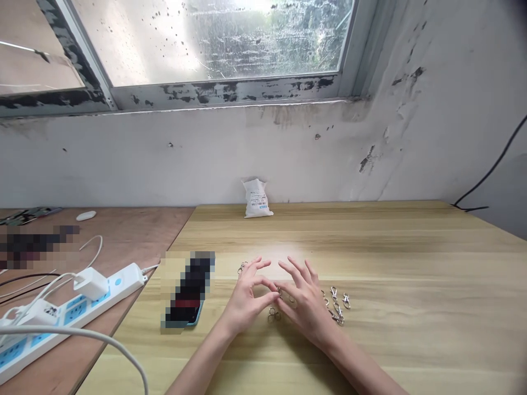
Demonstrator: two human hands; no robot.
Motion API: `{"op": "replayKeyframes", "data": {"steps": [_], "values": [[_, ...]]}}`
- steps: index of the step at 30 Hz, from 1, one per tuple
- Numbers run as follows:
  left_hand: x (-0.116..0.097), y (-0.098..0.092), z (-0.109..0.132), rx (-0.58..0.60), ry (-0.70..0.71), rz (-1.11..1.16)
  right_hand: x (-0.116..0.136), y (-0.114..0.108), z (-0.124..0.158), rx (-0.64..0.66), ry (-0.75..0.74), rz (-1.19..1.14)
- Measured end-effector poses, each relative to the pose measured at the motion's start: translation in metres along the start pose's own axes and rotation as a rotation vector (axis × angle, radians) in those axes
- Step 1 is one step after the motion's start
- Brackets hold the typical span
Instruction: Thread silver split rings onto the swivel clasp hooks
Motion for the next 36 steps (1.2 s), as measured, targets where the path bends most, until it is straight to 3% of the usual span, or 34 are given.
{"op": "replayKeyframes", "data": {"steps": [7, 16, 21, 27, 36], "values": [[-0.003, 0.001, 0.003, -0.062, 0.029, 0.046, 0.001, 0.0, 0.002, -0.058, -0.01, -0.052], [-0.004, 0.002, 0.002, -0.085, 0.028, 0.061, 0.005, 0.0, 0.002, -0.007, -0.073, -0.069], [0.005, -0.001, -0.001, 0.014, -0.065, 0.129, 0.002, -0.004, 0.002, -0.022, -0.129, -0.023], [0.005, -0.003, 0.001, 0.083, -0.019, 0.095, 0.0, -0.002, 0.004, -0.018, -0.216, 0.082], [0.003, -0.005, 0.0, 0.144, 0.013, 0.075, -0.001, 0.0, 0.005, 0.052, -0.228, 0.099]]}}
Point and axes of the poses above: each hand's wrist, its own z-axis away from the middle knuckle, its own y-axis out of the palm, x = y × z, the point moved 4 cm from there along -z, towards the middle knuckle, and after that the axes turned 1 degree about -z, right-handed, at the moved point
